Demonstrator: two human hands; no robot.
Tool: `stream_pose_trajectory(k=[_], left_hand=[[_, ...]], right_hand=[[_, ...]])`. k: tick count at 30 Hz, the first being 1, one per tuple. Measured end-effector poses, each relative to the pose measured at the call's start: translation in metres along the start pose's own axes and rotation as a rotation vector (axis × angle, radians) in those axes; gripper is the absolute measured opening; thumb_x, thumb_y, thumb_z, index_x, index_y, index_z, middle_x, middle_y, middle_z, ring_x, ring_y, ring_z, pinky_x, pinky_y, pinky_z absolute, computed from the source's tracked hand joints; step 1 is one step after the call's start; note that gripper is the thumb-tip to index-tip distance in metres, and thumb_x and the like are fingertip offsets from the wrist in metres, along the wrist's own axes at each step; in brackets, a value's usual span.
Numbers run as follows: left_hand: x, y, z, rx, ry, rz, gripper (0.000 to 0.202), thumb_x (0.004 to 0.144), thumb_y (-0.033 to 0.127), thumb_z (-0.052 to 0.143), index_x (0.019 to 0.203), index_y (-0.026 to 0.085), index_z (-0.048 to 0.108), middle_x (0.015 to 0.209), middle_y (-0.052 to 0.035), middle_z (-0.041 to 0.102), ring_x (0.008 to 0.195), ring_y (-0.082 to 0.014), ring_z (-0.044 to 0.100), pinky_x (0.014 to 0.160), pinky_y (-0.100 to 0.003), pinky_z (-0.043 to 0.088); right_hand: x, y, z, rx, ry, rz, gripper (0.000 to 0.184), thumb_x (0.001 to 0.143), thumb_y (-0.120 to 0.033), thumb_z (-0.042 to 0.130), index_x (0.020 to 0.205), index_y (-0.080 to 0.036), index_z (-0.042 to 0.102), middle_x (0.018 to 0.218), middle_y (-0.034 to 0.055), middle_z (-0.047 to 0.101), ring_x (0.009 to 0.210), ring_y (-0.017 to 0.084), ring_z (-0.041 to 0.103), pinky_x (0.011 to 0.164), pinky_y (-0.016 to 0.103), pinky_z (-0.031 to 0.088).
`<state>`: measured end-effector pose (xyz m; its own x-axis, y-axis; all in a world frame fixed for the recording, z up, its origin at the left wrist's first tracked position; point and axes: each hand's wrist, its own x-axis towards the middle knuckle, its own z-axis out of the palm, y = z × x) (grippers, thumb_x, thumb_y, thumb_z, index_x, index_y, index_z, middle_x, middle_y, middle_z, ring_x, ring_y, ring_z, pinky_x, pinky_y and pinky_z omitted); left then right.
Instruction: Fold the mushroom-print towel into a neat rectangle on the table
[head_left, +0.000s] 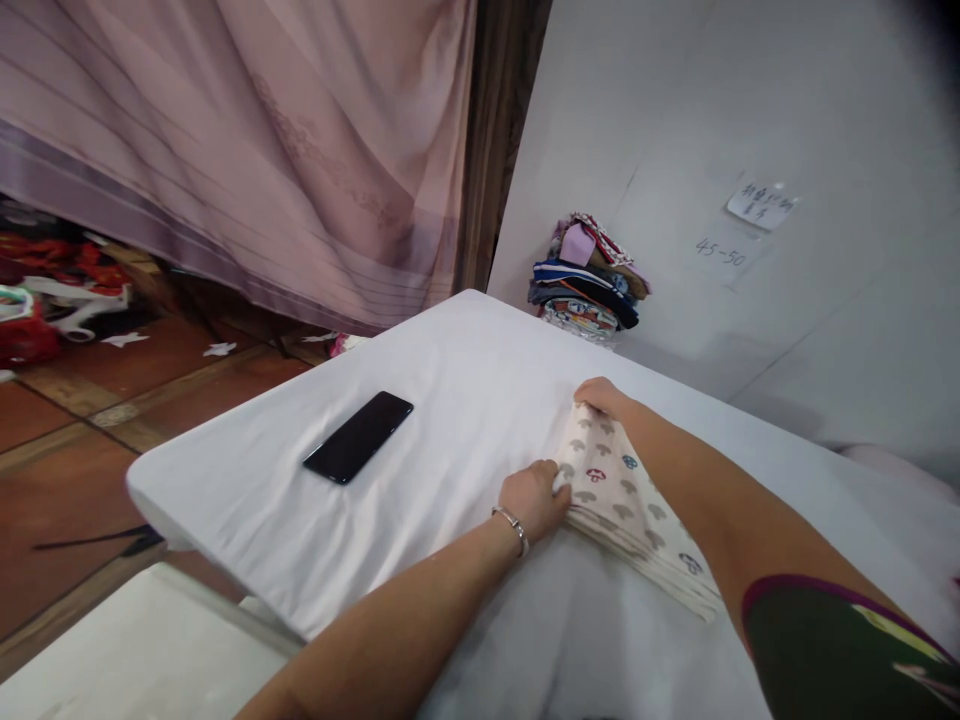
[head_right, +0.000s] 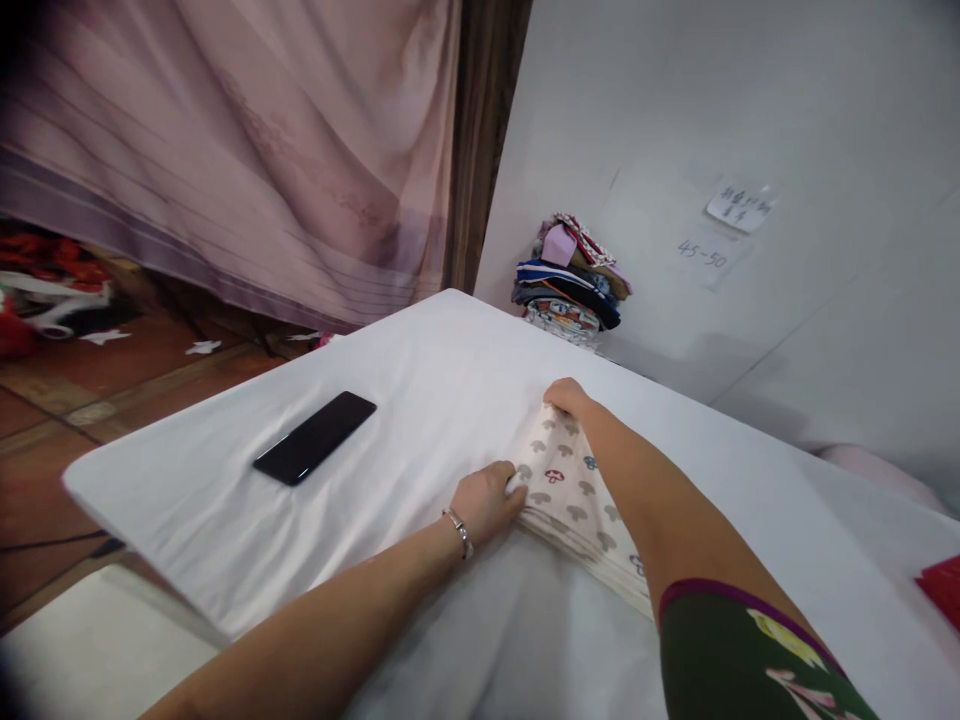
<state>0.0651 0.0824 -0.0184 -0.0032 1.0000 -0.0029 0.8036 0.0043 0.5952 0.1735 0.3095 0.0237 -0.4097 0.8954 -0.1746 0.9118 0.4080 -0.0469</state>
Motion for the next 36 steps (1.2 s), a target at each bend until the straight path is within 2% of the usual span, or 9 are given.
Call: stream_pose_trajectory(k=[4,7,10,14,21,26,30,33,36], left_hand=[[-0.002,0.001,0.001,0.014,0.025,-0.023,0.026,0.083,0.039,0.038,0.093,0.022,0.055,0.098,-0.0057,0.063,0.087,-0.0192,0.060,0.070,-0.028,0.042],[-0.002,0.001,0.002,0.052,0.051,-0.025,0.026,0.084,0.038,0.037,0.093,0.022,0.055,0.096,-0.0045,0.063,0.085,-0.0187,0.060,0.067,-0.027,0.042],[-0.001,0.003,0.004,0.083,0.071,-0.018,0.024,0.083,0.038,0.039,0.092,0.022,0.054,0.093,-0.0036,0.064,0.082,-0.0184,0.061,0.065,-0.027,0.041],[0.002,0.004,0.003,0.100,0.053,-0.043,0.025,0.083,0.038,0.039,0.092,0.022,0.055,0.092,-0.0044,0.064,0.081,-0.0185,0.061,0.065,-0.027,0.040],[0.003,0.004,-0.002,0.080,0.041,-0.064,0.022,0.083,0.035,0.040,0.086,0.021,0.055,0.084,-0.0039,0.064,0.077,-0.0169,0.060,0.061,-0.025,0.036],[0.006,0.003,-0.003,0.056,0.042,-0.053,0.020,0.082,0.036,0.041,0.081,0.021,0.054,0.079,-0.0033,0.062,0.073,-0.0164,0.058,0.058,-0.025,0.032],[0.010,0.000,-0.005,0.032,0.032,-0.071,0.021,0.080,0.037,0.041,0.075,0.021,0.053,0.071,-0.0013,0.060,0.066,-0.0151,0.055,0.054,-0.024,0.029],[0.012,-0.001,-0.009,0.005,0.029,-0.072,0.024,0.079,0.041,0.041,0.070,0.021,0.052,0.065,0.0007,0.057,0.061,-0.0139,0.052,0.053,-0.023,0.030],[0.012,-0.002,-0.013,-0.029,0.034,-0.078,0.026,0.078,0.043,0.042,0.071,0.021,0.053,0.062,0.0017,0.056,0.061,-0.0140,0.053,0.055,-0.023,0.032]], right_hand=[[-0.028,0.019,-0.003,0.214,0.188,0.019,0.037,0.092,-0.030,0.033,0.110,-0.010,0.057,0.105,0.0100,0.062,0.089,0.017,0.059,0.074,0.028,0.048],[-0.053,0.020,0.010,0.257,0.265,-0.005,0.043,0.089,-0.035,0.029,0.113,-0.013,0.057,0.112,0.0100,0.061,0.099,0.020,0.057,0.083,0.031,0.043],[-0.069,0.006,0.034,0.191,0.233,-0.107,0.050,0.084,-0.045,0.038,0.124,-0.016,0.048,0.134,0.0102,0.044,0.122,0.024,0.039,0.100,0.038,0.028],[-0.070,-0.013,0.050,0.057,0.177,-0.115,0.060,0.087,-0.048,0.029,0.137,-0.015,0.030,0.147,0.0093,0.020,0.134,0.023,0.014,0.106,0.043,0.009],[-0.081,-0.019,0.033,0.105,0.105,-0.066,0.066,0.087,-0.053,0.020,0.140,-0.014,0.022,0.149,0.0083,0.012,0.136,0.021,0.006,0.106,0.042,0.005],[-0.115,-0.025,0.044,0.144,0.147,-0.154,0.072,0.085,-0.060,0.020,0.141,-0.015,0.019,0.149,0.0078,0.009,0.136,0.022,0.003,0.105,0.043,0.001],[-0.122,-0.029,0.047,0.183,0.118,-0.180,0.073,0.084,-0.062,0.021,0.141,-0.016,0.020,0.149,0.0071,0.008,0.136,0.022,0.002,0.105,0.044,0.002],[-0.127,-0.026,0.037,0.258,0.072,-0.156,0.072,0.084,-0.061,0.020,0.141,-0.017,0.020,0.149,0.0068,0.008,0.136,0.022,0.004,0.105,0.044,0.004],[-0.152,-0.013,0.032,0.288,0.114,-0.127,0.074,0.083,-0.064,0.020,0.142,-0.019,0.016,0.149,0.0065,0.007,0.136,0.021,0.002,0.106,0.044,0.003]])
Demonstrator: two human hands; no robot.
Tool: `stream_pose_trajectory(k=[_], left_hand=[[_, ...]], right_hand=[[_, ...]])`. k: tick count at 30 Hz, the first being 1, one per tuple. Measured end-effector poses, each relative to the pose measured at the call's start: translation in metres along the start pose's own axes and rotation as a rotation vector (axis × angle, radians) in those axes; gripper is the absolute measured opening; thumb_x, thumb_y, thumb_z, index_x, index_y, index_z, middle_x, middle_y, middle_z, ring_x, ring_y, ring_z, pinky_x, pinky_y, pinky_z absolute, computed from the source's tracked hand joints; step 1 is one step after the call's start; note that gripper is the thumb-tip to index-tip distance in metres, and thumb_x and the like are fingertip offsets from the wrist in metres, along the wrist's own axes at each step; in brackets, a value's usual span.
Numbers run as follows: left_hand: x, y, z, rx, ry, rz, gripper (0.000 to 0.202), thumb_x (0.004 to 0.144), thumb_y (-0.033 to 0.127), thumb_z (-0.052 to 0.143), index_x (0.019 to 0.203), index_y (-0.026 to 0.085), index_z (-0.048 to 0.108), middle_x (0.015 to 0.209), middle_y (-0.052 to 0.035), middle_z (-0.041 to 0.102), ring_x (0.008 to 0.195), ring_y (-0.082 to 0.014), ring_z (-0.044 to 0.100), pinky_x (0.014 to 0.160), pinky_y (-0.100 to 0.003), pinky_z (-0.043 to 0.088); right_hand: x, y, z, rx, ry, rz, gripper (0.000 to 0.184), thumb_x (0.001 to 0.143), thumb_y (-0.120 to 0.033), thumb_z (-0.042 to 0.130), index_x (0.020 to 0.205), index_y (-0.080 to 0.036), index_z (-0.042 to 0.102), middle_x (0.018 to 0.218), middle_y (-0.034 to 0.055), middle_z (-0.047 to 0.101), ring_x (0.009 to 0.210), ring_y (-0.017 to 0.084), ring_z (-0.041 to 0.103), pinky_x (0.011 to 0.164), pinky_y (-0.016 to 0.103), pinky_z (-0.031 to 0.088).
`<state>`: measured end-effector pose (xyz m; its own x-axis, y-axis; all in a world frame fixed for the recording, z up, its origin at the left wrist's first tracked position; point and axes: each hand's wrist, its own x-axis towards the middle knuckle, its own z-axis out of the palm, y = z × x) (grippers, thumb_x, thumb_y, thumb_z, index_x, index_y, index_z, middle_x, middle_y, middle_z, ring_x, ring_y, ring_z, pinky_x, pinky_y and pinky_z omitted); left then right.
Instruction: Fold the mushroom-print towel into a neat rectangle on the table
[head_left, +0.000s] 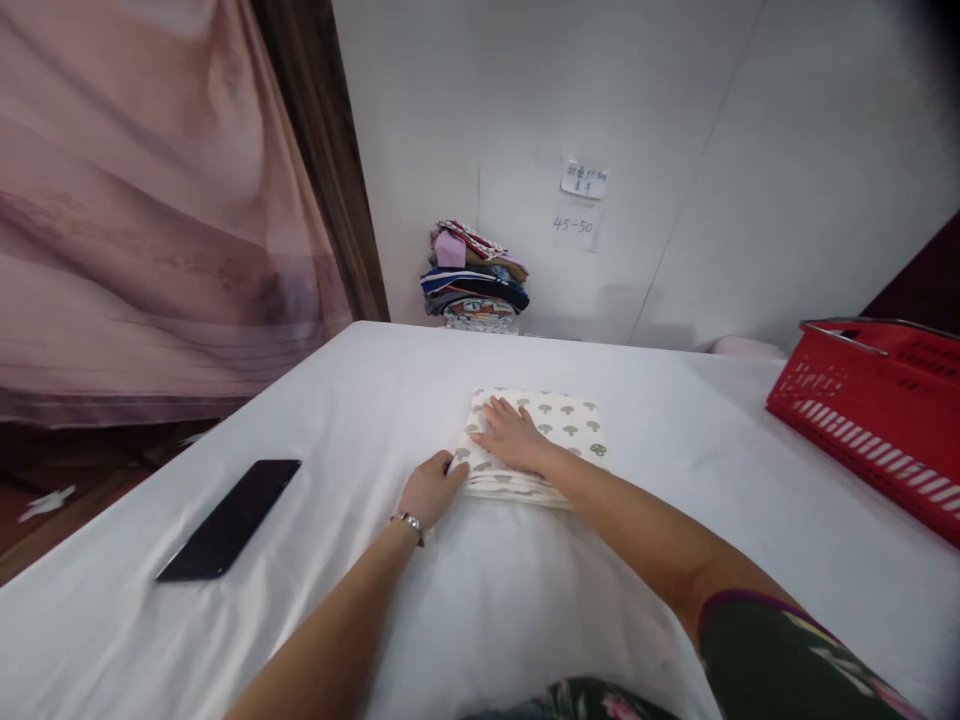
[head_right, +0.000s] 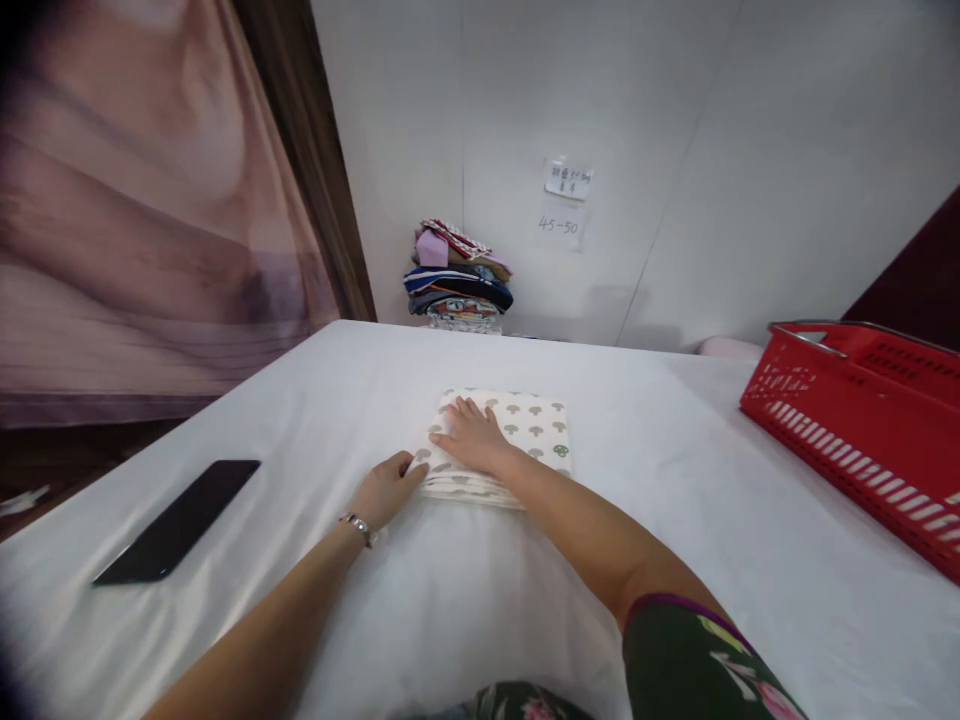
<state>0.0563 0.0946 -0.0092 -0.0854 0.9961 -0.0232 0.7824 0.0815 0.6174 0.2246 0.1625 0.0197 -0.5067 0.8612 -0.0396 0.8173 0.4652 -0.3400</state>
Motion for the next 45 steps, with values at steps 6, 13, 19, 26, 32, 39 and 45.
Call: stream_pose_trajectory(k=[6,13,19,26,32,39,45], left_hand=[[0.005,-0.006,0.002,-0.134,-0.053,-0.042,0.030,0.073,0.049,0.047,0.080,0.021,0.056,0.064,0.0023,0.058,0.061,-0.0148,0.056,0.055,-0.023,0.038],[0.018,0.021,-0.015,0.020,0.018,-0.027,0.044,0.069,0.041,0.054,0.106,0.017,0.053,0.102,-0.0079,0.062,0.083,-0.0197,0.061,0.072,-0.029,0.046],[0.035,0.075,0.006,0.240,0.052,0.287,0.048,0.084,0.044,0.036,0.125,0.018,0.044,0.139,-0.0091,0.036,0.127,-0.0211,0.033,0.103,-0.036,0.028],[0.045,0.056,0.036,0.514,-0.038,0.269,0.052,0.087,0.050,0.029,0.131,0.024,0.035,0.148,-0.0063,0.017,0.135,-0.0222,0.010,0.104,-0.049,0.018],[0.040,0.058,0.035,0.488,-0.057,0.237,0.055,0.086,0.051,0.027,0.133,0.023,0.032,0.148,-0.0050,0.015,0.136,-0.0220,0.007,0.105,-0.048,0.018],[0.063,0.080,0.021,0.474,-0.144,0.193,0.054,0.081,0.056,0.035,0.126,0.027,0.044,0.144,-0.0075,0.027,0.133,-0.0291,0.018,0.101,-0.055,0.020],[0.104,0.082,0.029,0.496,-0.075,0.279,0.063,0.083,0.059,0.027,0.136,0.026,0.030,0.149,-0.0035,0.012,0.136,-0.0262,0.008,0.106,-0.050,0.007]], right_hand=[[-0.062,0.026,0.008,-0.059,0.046,0.067,0.077,0.082,-0.066,0.021,0.138,-0.015,0.026,0.148,0.0111,0.014,0.136,0.025,0.003,0.105,0.048,-0.001],[-0.064,0.028,0.015,-0.028,0.058,0.071,0.076,0.083,-0.065,0.016,0.139,-0.015,0.025,0.148,0.0106,0.013,0.135,0.025,0.002,0.105,0.048,-0.001],[-0.064,0.031,-0.002,0.041,-0.012,0.059,0.068,0.082,-0.059,0.031,0.136,-0.019,0.033,0.148,0.0099,0.016,0.135,0.026,0.006,0.105,0.049,0.005],[-0.075,0.086,-0.016,-0.013,0.141,0.265,0.069,0.083,-0.054,0.033,0.138,-0.014,0.027,0.149,0.0113,0.009,0.135,0.025,0.000,0.104,0.049,0.002],[-0.077,0.103,-0.002,-0.015,0.124,0.293,0.074,0.083,-0.062,0.021,0.141,-0.015,0.019,0.150,0.0085,0.003,0.135,0.023,-0.005,0.104,0.049,0.002],[-0.058,0.111,-0.033,0.012,0.159,0.323,0.067,0.086,-0.057,0.022,0.139,-0.015,0.025,0.149,0.0103,0.010,0.135,0.024,0.002,0.104,0.047,0.006],[-0.031,0.126,-0.040,-0.021,0.169,0.407,0.068,0.086,-0.054,0.025,0.139,-0.010,0.023,0.148,0.0134,0.011,0.135,0.027,0.004,0.104,0.048,0.007]])
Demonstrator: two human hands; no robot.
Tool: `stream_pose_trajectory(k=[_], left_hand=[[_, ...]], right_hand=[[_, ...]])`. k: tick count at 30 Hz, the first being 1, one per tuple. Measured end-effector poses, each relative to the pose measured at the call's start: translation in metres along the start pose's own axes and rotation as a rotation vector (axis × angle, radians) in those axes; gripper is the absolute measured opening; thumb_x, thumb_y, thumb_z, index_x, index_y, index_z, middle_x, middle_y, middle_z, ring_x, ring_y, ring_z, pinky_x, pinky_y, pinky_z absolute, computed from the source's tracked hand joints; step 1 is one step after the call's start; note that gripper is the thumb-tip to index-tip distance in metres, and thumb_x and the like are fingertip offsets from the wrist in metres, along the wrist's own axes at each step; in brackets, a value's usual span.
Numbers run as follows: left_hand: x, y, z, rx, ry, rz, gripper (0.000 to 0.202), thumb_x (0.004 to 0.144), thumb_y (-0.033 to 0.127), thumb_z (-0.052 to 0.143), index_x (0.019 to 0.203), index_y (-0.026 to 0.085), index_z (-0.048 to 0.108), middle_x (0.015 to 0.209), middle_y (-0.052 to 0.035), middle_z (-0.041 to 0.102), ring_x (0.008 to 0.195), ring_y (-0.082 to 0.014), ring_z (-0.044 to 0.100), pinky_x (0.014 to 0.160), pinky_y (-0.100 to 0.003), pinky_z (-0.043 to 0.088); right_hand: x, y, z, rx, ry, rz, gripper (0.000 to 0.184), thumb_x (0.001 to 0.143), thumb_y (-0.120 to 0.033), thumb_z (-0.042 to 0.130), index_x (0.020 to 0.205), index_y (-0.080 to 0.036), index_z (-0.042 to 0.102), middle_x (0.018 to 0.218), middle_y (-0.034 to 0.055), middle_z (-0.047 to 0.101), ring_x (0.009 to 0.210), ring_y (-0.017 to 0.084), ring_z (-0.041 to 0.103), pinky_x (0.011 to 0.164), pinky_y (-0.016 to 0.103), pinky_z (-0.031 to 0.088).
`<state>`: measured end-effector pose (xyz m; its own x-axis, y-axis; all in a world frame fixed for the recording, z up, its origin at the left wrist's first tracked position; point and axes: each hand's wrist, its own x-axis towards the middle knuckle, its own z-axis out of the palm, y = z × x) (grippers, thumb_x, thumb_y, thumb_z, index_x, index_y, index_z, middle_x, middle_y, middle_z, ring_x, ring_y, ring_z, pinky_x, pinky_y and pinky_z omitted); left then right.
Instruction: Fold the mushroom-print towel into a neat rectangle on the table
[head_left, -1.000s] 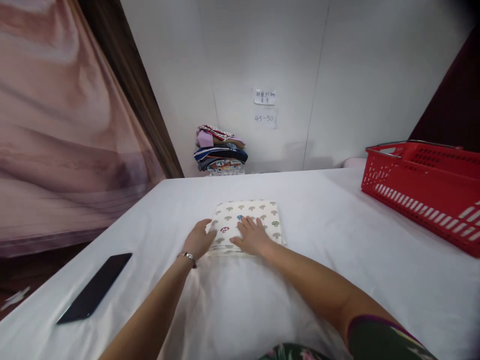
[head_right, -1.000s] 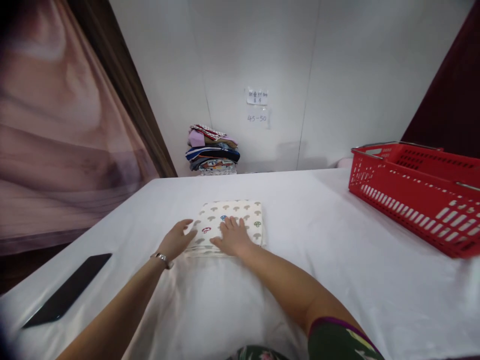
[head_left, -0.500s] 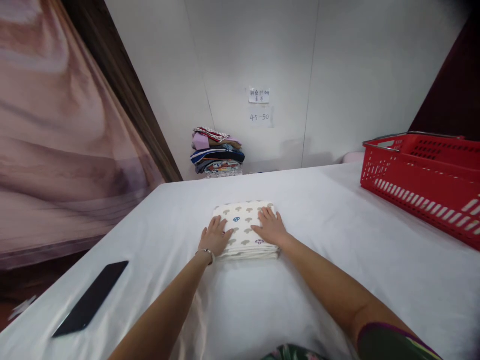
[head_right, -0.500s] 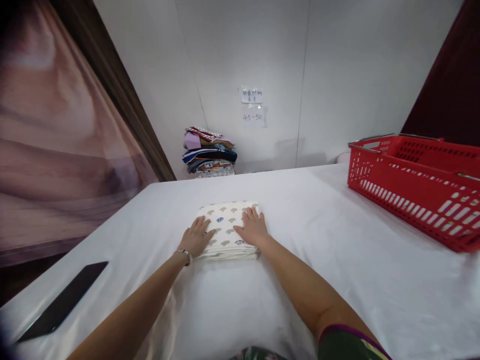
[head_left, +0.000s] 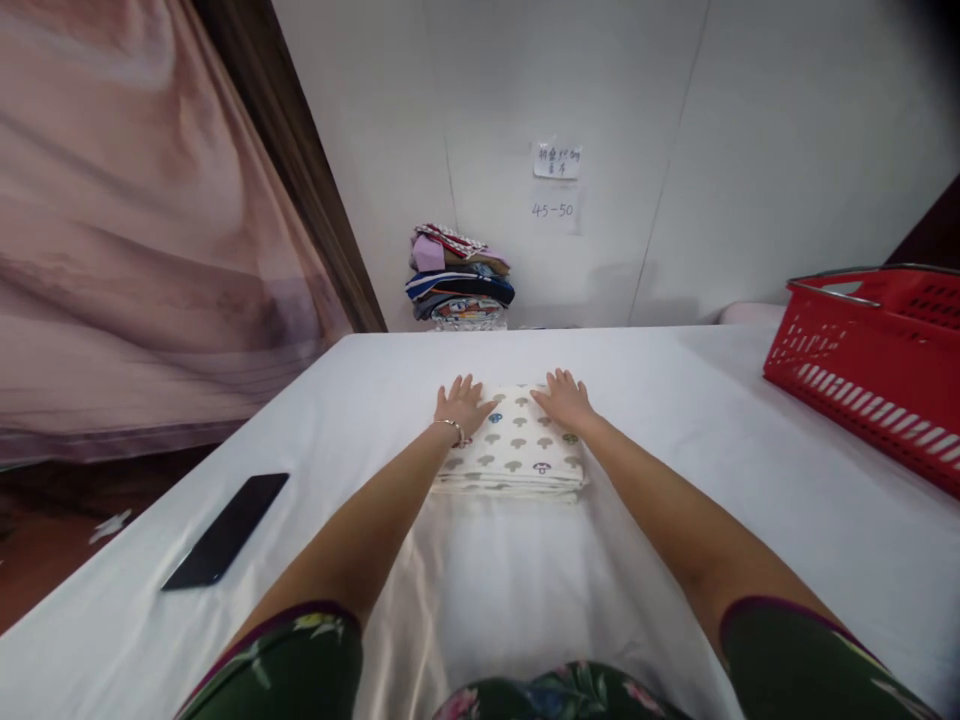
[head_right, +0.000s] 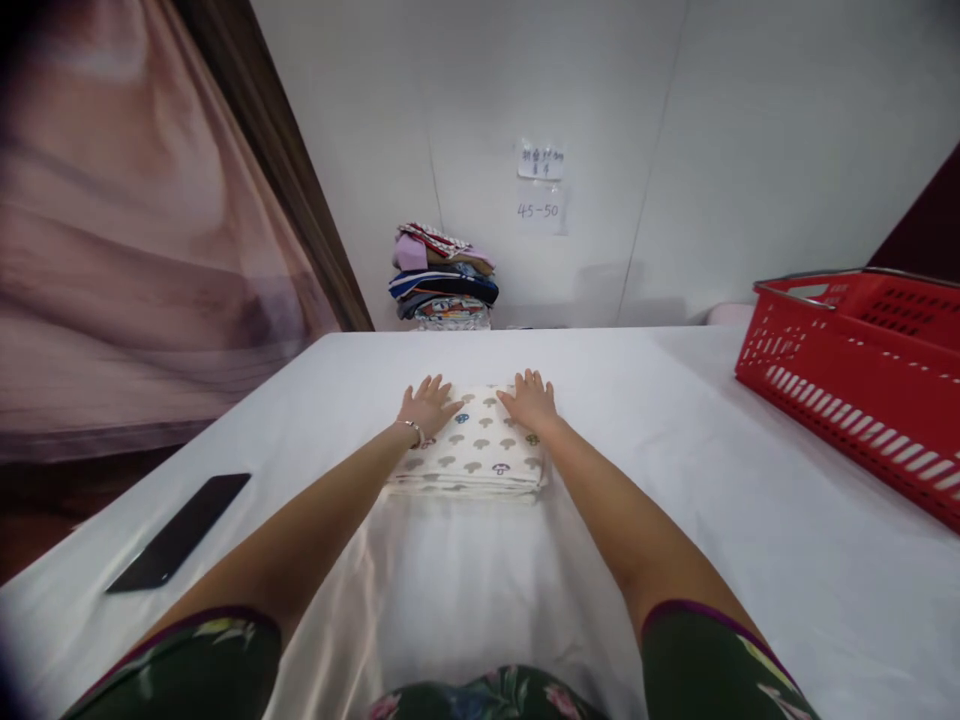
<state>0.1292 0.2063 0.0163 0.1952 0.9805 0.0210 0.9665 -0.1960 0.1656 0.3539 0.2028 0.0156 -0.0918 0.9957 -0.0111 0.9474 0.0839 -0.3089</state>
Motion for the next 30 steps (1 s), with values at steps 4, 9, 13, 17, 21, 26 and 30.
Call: stream_pose_trajectory(k=[4,9,13,17,21,26,30], left_hand=[[0.009,-0.021,0.022,-0.064,-0.055,-0.062,0.069,0.081,0.063,0.022,0.140,0.028,0.020,0.149,0.0001,0.007,0.136,-0.0253,0.005,0.107,-0.048,0.012],[0.010,-0.029,0.030,-0.088,-0.027,-0.040,0.070,0.080,0.065,0.021,0.140,0.028,0.021,0.149,0.0018,0.008,0.136,-0.0248,0.005,0.107,-0.046,0.015],[0.009,-0.025,0.024,-0.079,-0.035,-0.045,0.069,0.081,0.063,0.022,0.140,0.027,0.021,0.149,0.0011,0.008,0.136,-0.0265,0.006,0.106,-0.049,0.015],[0.005,-0.014,0.007,-0.098,-0.061,-0.073,0.067,0.081,0.062,0.027,0.137,0.025,0.029,0.149,-0.0024,0.012,0.135,-0.0282,0.008,0.105,-0.051,0.015],[-0.024,0.024,-0.008,-0.173,0.090,0.083,0.060,0.081,0.059,0.036,0.128,0.021,0.043,0.139,-0.0067,0.037,0.129,-0.0255,0.026,0.105,-0.042,0.018],[-0.087,0.085,0.002,-0.275,0.091,0.478,0.046,0.072,0.053,0.058,0.105,0.021,0.057,0.110,-0.0069,0.058,0.105,-0.0233,0.048,0.094,-0.036,0.032],[-0.104,0.104,0.017,-0.272,0.100,0.501,0.035,0.071,0.046,0.063,0.093,0.019,0.059,0.096,-0.0070,0.059,0.094,-0.0224,0.050,0.085,-0.035,0.035]], right_hand=[[0.001,0.005,0.027,-0.004,-0.003,-0.042,0.068,0.086,-0.054,0.027,0.140,-0.013,0.021,0.149,0.0100,0.009,0.135,0.025,0.001,0.105,0.048,0.003],[0.001,0.010,0.028,0.352,0.023,-0.016,0.066,0.080,-0.048,0.045,0.136,-0.016,0.032,0.148,0.0073,0.015,0.136,0.022,0.002,0.107,0.044,0.001],[-0.016,0.019,0.009,0.555,0.085,0.077,0.058,0.083,-0.046,0.040,0.133,-0.018,0.037,0.147,0.0052,0.019,0.135,0.020,0.013,0.107,0.037,0.016],[-0.062,0.037,-0.002,0.719,0.108,0.185,0.042,0.084,-0.040,0.039,0.120,-0.019,0.048,0.128,0.0088,0.050,0.113,0.020,0.049,0.088,0.033,0.043],[-0.109,0.050,0.000,0.848,-0.036,0.281,0.025,0.081,-0.039,0.050,0.090,-0.017,0.057,0.084,0.0082,0.067,0.058,0.013,0.062,0.047,0.023,0.047],[-0.133,0.047,0.010,1.134,-0.318,0.358,0.025,0.080,-0.041,0.056,0.076,-0.016,0.056,0.062,0.0028,0.064,0.039,0.009,0.054,0.031,0.018,0.037],[-0.134,0.045,0.012,1.290,-0.384,0.376,0.021,0.082,-0.034,0.055,0.075,-0.015,0.055,0.060,0.0013,0.064,0.040,0.007,0.055,0.030,0.015,0.035]])
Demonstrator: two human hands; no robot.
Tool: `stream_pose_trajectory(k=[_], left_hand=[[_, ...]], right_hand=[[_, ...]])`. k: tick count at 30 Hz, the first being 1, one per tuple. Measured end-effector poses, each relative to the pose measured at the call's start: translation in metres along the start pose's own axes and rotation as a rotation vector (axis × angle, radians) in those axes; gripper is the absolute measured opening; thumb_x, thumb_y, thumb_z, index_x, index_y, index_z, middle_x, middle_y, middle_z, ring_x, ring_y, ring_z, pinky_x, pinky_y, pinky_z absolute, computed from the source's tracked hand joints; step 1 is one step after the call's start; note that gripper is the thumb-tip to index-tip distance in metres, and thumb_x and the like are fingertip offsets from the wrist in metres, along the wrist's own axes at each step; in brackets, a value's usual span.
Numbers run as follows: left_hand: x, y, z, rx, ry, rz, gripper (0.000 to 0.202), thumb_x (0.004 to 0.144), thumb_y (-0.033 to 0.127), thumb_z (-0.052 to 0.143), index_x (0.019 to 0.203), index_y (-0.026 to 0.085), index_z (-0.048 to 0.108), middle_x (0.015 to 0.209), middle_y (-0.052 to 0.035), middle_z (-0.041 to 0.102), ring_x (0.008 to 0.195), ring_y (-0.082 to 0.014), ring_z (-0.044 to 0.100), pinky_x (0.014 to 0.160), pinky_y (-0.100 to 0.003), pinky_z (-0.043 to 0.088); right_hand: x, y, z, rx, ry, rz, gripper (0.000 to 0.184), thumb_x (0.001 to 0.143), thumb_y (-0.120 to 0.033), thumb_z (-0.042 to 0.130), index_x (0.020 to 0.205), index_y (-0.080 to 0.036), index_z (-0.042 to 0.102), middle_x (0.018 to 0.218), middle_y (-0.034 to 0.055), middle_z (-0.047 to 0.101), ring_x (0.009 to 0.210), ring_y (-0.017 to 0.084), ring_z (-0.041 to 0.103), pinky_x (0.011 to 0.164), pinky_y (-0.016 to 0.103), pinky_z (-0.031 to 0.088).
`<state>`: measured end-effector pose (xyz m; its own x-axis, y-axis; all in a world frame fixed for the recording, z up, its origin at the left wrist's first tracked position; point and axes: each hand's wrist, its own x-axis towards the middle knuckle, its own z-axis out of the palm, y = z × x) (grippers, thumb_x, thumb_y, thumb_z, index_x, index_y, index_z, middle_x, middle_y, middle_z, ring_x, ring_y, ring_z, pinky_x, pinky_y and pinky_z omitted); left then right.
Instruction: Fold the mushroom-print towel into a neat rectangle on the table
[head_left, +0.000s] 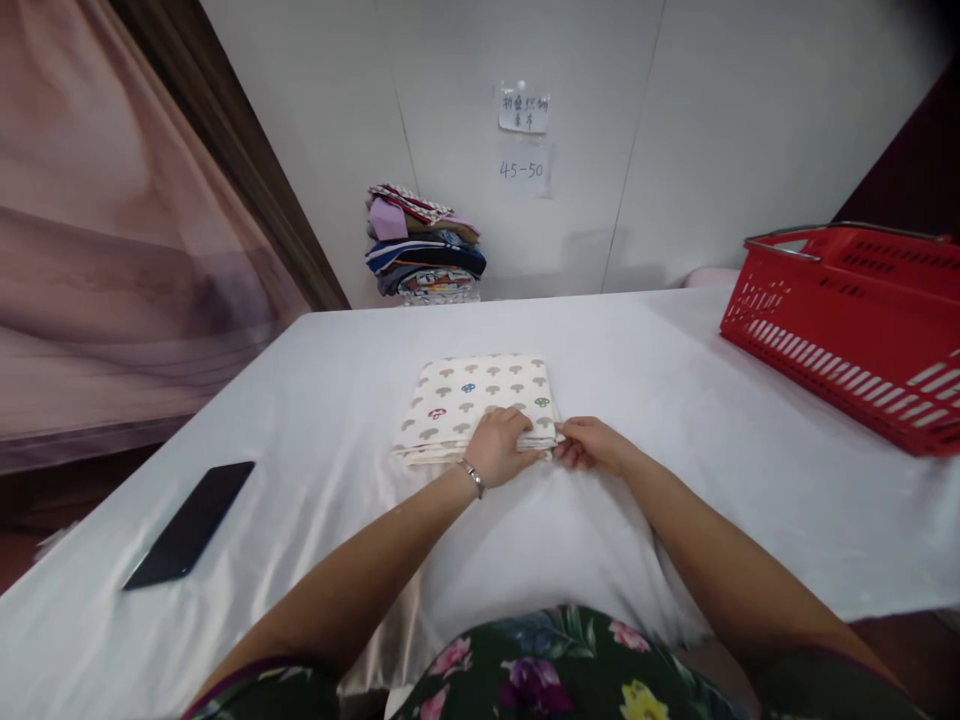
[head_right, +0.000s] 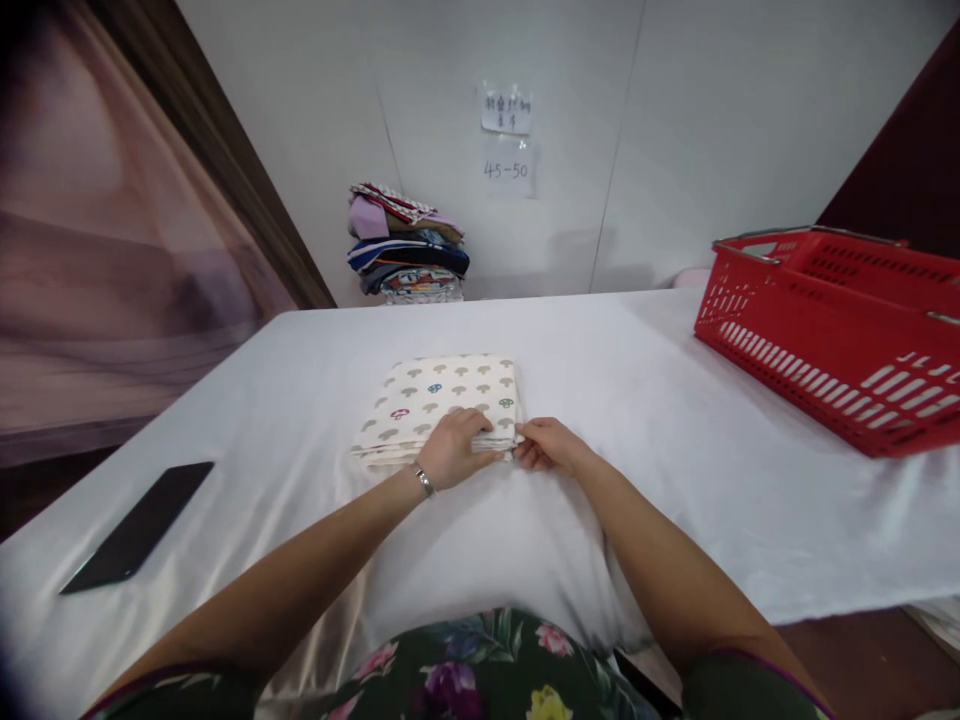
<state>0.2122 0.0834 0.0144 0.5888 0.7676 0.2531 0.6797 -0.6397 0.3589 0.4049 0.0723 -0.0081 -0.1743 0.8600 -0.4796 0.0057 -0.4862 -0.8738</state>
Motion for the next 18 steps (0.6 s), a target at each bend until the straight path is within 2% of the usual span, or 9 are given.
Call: stream_pose_trajectory(k=[4,7,10,13,18], left_hand=[[0.003,-0.001,0.006,0.006,0.032,-0.072,0.024,0.074,0.040,0.061,0.088,0.020,0.060,0.095,-0.0055,0.059,0.093,-0.0210,0.050,0.082,-0.033,0.035],[0.004,0.000,0.006,-0.029,0.063,-0.065,0.017,0.080,0.036,0.054,0.084,0.020,0.061,0.092,-0.0045,0.060,0.090,-0.0187,0.051,0.082,-0.032,0.035],[0.005,0.002,0.005,-0.063,0.113,-0.059,0.019,0.085,0.031,0.046,0.078,0.020,0.060,0.082,-0.0031,0.059,0.082,-0.0157,0.051,0.078,-0.030,0.037],[0.006,0.004,0.007,-0.060,0.165,-0.076,0.019,0.086,0.029,0.045,0.076,0.019,0.058,0.076,-0.0019,0.058,0.076,-0.0147,0.051,0.075,-0.028,0.038],[0.003,0.008,0.013,-0.039,0.193,-0.003,0.011,0.082,0.027,0.050,0.078,0.019,0.057,0.081,-0.0026,0.059,0.078,-0.0160,0.051,0.073,-0.030,0.039]], right_hand=[[-0.002,0.002,-0.003,0.056,-0.059,-0.020,0.015,0.082,-0.029,0.056,0.076,-0.015,0.055,0.064,0.0018,0.066,0.042,0.008,0.057,0.030,0.014,0.033],[-0.003,0.003,-0.005,0.081,-0.082,-0.057,0.010,0.081,-0.024,0.056,0.075,-0.016,0.053,0.064,0.0015,0.067,0.041,0.008,0.057,0.029,0.014,0.032],[-0.003,0.004,-0.005,0.062,-0.084,-0.082,0.010,0.080,-0.021,0.056,0.072,-0.016,0.052,0.063,0.0016,0.067,0.041,0.008,0.058,0.029,0.013,0.030],[-0.004,0.002,-0.004,0.048,-0.086,-0.105,0.012,0.079,-0.021,0.056,0.070,-0.015,0.052,0.061,0.0020,0.066,0.039,0.008,0.057,0.027,0.014,0.028],[-0.008,-0.001,0.002,0.064,-0.069,-0.161,0.014,0.078,-0.022,0.055,0.067,-0.015,0.053,0.059,0.0016,0.065,0.034,0.007,0.052,0.026,0.015,0.025]])
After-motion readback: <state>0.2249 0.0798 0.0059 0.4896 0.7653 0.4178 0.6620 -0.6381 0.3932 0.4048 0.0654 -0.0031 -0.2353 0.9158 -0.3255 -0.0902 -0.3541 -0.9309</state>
